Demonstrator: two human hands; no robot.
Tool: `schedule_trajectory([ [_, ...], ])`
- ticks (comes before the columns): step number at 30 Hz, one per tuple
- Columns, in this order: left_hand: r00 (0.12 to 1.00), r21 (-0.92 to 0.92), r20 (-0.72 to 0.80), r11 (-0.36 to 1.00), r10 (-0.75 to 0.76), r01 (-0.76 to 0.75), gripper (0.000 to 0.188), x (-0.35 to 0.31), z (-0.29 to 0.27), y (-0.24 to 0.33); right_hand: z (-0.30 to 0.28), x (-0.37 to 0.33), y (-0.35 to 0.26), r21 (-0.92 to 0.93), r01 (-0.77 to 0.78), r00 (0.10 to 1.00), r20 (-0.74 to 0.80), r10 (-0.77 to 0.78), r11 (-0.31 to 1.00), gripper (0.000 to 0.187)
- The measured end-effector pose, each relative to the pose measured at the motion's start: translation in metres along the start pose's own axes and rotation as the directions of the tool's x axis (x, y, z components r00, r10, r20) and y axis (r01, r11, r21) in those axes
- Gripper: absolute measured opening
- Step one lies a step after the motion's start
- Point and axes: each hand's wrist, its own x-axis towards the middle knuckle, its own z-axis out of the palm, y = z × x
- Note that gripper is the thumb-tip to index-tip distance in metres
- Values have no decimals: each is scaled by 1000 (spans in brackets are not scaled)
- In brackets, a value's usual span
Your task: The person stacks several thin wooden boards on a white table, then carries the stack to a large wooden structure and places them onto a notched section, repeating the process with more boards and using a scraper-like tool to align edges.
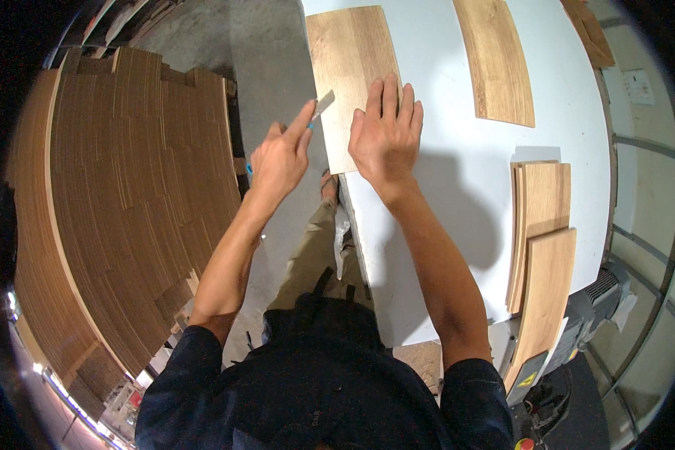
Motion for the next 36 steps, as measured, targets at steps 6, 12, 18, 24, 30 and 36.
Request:
schedule_trajectory([
  [6, 997, 31, 71, 999, 42, -44, 47, -23, 3, -1, -2, 2, 1, 16, -36, 997, 72, 34, 999, 59],
  [12, 998, 50, 36, 997, -56, 54, 45, 109, -11, -28, -7, 6, -1, 27, -80, 985, 158, 75, 996, 59],
  [18, 958, 211, -84, 944, 275, -253, 46, 275, -7, -39, -6, 7, -1, 27, -68, 987, 144, 64, 997, 62],
  [24, 710, 372, -354, 788, 609, -491, 52, 306, -11, 9, -9, 8, -4, 5, -164, 957, 246, 157, 987, 54],
  [30, 837, 214, 31, 814, 546, -539, 76, 175, 24, -23, -10, 12, -10, -35, -193, 946, 258, 195, 981, 51],
  [36, 962, -605, -151, 748, 227, -271, 66, -15, 53, -6, -4, 1, -13, 20, -159, 981, 112, 155, 987, 45],
])
